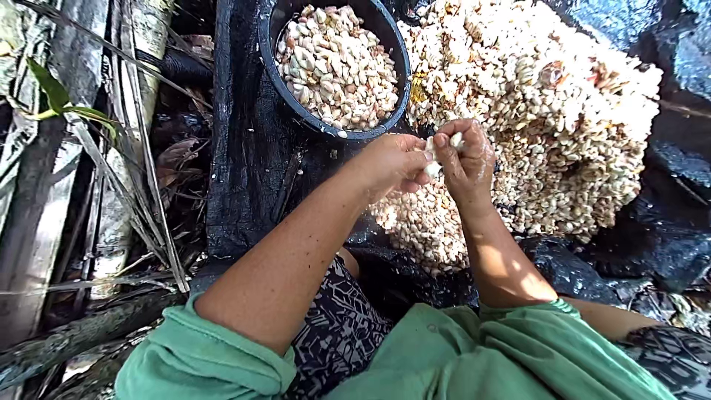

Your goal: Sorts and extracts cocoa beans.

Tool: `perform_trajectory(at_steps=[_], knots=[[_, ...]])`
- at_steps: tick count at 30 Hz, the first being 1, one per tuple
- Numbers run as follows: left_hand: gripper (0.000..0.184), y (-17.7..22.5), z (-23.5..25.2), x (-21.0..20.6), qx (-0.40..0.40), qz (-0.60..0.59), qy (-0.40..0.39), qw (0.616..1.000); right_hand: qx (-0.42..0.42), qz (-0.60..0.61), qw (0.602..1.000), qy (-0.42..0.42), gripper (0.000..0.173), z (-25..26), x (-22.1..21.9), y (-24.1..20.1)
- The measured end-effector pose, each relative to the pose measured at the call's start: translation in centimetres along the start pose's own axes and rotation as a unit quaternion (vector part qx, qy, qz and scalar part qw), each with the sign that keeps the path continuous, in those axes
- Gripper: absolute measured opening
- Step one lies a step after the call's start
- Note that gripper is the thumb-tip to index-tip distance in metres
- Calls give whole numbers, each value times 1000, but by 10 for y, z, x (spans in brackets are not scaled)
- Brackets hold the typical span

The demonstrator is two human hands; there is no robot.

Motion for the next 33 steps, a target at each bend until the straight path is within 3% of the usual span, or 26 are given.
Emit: perform_trajectory(at_steps=[2, 5, 8, 12, 16, 24, 26, 28, 29, 31, 32, 33], knots=[[25, 2, -2, 3, -5, -20, 6, 1000, -54, 73, 996, 9, 18, -4, 3, 10], [24, 8, -1, 6, -41, -76, -3, 996, -83, 209, 974, -31, 32, -14, -6, 14], [22, 13, -3, 5, -69, -83, -11, 994, -77, 233, 969, -40, 34, -20, -8, 11], [36, 19, -7, 2, -93, -53, -12, 994, -114, 278, 952, -51, 37, -21, -8, 12], [30, 22, -9, 1, -109, -42, -7, 993, -174, 335, 925, -50, 25, -23, -10, 14], [27, 33, -15, 12, -158, -47, -12, 986, -141, 332, 932, -29, 8, -6, 2, 22], [31, 42, -24, 16, -202, -41, -23, 978, -155, 284, 946, -20, 11, -8, 0, 53], [30, 49, -30, 18, -225, -27, -24, 974, -177, 68, 977, -101, 14, -30, -11, 109], [24, 49, -32, 19, -223, -23, -18, 974, -187, -92, 956, -207, 22, -49, -22, 139], [19, 46, -32, 26, -202, -22, 17, 979, -220, -274, 828, -436, 44, -91, -53, 190], [24, 42, -30, 30, -190, -19, 36, 981, -223, -299, 788, -490, 51, -105, -70, 207], [26, 37, -28, 32, -181, -11, 49, 982, -219, -292, 788, -495, 52, -112, -87, 220]])
Point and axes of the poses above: each hand's wrist, its own z-axis towards the middle knuckle, its own x-axis out of the back of the hand, y = z × x, the point moved 9 cm from there along z, towards the middle knuckle, and after that the axes turned 3 degrees about y, right-handed, at the moved point
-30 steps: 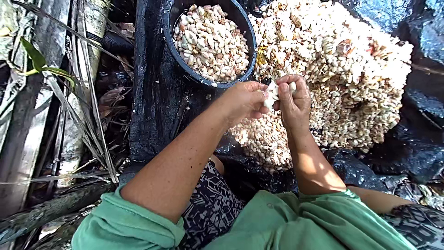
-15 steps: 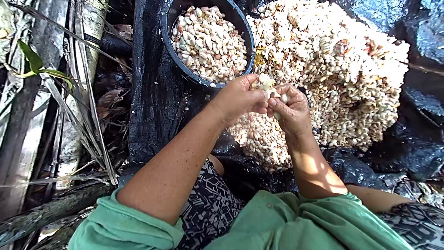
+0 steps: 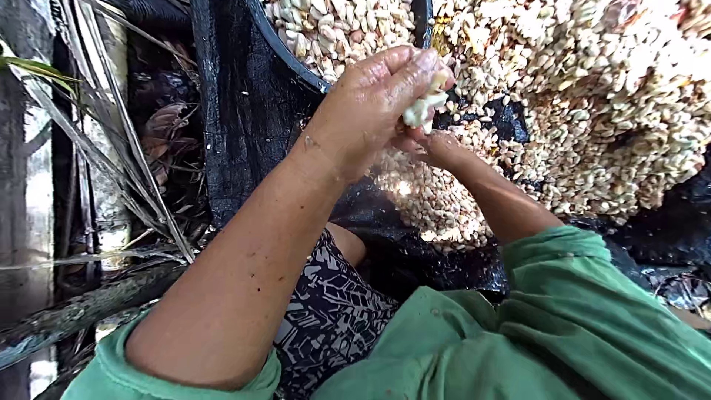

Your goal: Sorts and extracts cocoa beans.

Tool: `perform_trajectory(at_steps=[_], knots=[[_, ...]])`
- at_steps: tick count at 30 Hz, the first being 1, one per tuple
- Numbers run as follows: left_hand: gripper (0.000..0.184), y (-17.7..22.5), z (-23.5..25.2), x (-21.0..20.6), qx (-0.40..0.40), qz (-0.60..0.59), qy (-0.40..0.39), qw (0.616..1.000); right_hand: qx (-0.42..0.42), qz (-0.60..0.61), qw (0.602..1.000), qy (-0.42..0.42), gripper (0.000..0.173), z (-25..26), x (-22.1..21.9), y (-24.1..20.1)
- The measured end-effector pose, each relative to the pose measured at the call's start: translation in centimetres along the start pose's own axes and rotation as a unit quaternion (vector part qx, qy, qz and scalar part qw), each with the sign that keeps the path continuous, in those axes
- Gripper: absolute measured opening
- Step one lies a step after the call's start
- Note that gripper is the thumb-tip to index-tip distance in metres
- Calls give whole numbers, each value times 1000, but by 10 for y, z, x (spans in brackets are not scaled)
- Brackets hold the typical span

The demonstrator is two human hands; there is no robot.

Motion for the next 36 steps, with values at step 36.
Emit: perform_trajectory(at_steps=[36], knots=[[26, -10, 1, -11, -45, 79, 39, 995, -348, 140, 903, 208, 53, -101, -75, 145]])
Point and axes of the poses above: each hand's wrist, its own z-axis towards the middle knuckle, its own x-axis out of the back of the hand, y = z × x, the point moved 9 cm from there along z, towards the middle knuckle, and after that the axes turned 3 degrees about y, right-handed, at the moved point
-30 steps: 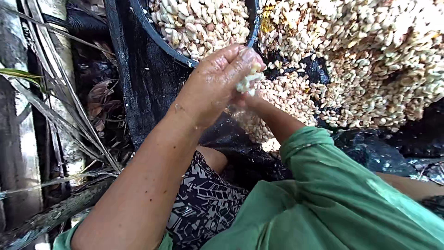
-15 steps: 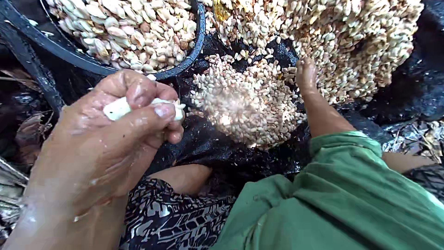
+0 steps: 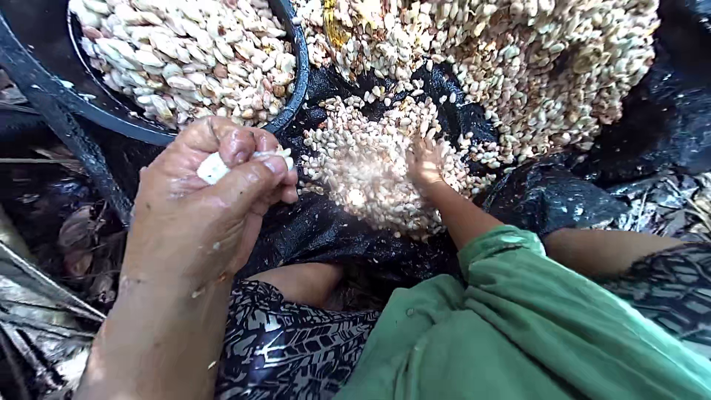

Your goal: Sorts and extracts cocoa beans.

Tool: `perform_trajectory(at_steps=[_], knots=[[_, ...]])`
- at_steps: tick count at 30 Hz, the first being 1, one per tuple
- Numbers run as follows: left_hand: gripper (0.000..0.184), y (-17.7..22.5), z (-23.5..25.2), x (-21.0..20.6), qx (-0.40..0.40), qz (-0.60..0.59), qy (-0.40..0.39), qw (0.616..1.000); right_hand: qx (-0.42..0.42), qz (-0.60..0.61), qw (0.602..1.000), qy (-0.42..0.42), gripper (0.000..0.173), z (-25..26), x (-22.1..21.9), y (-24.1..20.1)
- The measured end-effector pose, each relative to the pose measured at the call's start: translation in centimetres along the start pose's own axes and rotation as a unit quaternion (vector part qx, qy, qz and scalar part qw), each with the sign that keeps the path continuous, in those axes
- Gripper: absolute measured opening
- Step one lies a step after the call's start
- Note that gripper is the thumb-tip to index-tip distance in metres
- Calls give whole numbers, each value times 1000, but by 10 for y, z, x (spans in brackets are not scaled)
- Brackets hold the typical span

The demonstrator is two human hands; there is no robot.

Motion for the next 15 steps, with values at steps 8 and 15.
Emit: perform_trajectory(at_steps=[8, 15], knots=[[23, -5, 32, -34, 13, 71, -14, 997, -22, 310, 943, -121, 51, -55, 19, -48], [19, -14, 35, -57, 14, 283, -104, 953, 155, 279, 947, -31, 47, -61, 122, -112]])
Point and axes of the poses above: each hand's wrist, its own z-axis towards the middle knuckle, its own x-axis out of the back of the hand, y = z × x, the point moved 9 cm from there along z, towards the middle knuckle, and after that the axes turned 3 degrees about y, right-handed, at the moved point
